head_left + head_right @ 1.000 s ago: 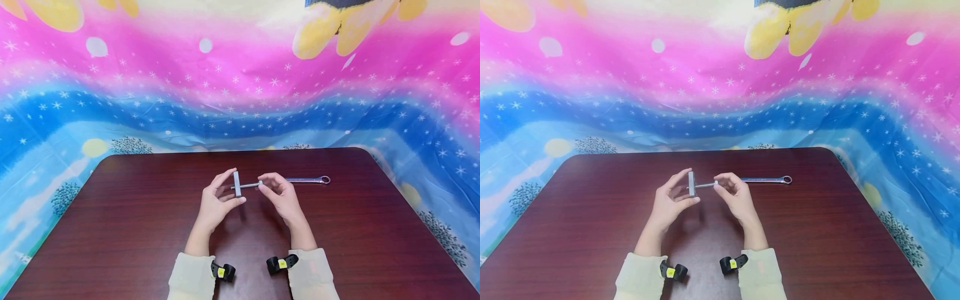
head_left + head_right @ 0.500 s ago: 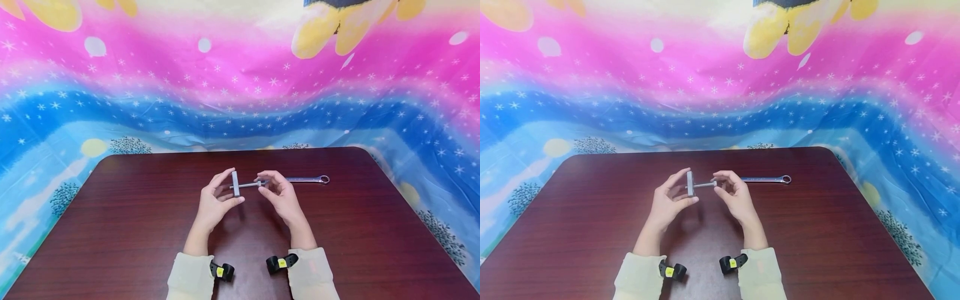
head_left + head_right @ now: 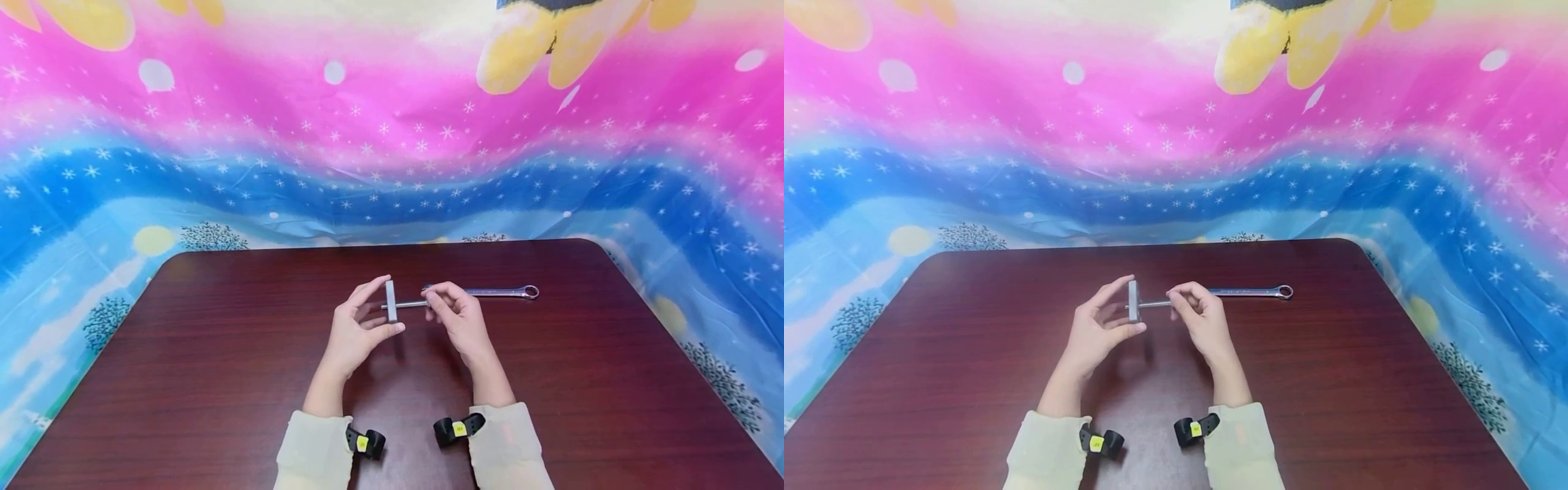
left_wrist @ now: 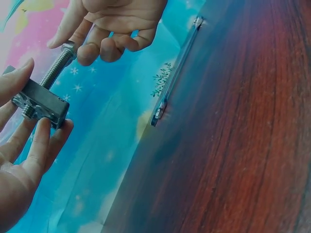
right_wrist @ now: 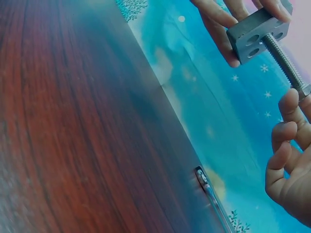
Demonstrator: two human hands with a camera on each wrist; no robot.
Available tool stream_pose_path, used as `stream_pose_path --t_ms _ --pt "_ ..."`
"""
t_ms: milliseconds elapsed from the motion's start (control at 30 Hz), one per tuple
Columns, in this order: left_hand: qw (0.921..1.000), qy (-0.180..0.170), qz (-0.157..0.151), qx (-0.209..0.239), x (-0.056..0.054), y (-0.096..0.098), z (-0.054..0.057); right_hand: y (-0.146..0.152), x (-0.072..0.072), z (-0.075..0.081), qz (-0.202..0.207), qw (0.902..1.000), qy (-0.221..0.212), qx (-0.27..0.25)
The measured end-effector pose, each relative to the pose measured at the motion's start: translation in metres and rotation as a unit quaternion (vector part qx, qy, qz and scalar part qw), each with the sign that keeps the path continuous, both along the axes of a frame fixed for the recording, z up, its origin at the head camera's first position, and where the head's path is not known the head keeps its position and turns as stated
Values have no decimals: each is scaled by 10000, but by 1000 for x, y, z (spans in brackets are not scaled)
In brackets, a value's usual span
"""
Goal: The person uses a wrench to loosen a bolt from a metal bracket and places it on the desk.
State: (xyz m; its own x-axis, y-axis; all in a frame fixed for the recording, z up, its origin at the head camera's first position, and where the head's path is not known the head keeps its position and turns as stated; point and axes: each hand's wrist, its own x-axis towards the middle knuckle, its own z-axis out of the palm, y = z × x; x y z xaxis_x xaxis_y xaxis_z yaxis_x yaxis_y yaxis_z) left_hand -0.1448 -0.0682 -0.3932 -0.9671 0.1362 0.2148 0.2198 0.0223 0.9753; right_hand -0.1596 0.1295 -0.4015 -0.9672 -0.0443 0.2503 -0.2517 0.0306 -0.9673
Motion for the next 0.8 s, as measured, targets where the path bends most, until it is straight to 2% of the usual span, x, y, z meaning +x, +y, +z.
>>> stream_pose_path --t_ms 300,400,567,800 --pt "9998 67 124 106 -4 -2 -2 4 1 0 315 9980 398 382" --pt "9998 63 126 126 -3 -3 -2 5 2 0 373 9977 372 418" --pt "9999 90 92 96 -1 -2 0 5 1 -2 314 9989 220 259" --pt "9999 66 30 117 1 -1 1 2 0 -1 89 9997 228 71"
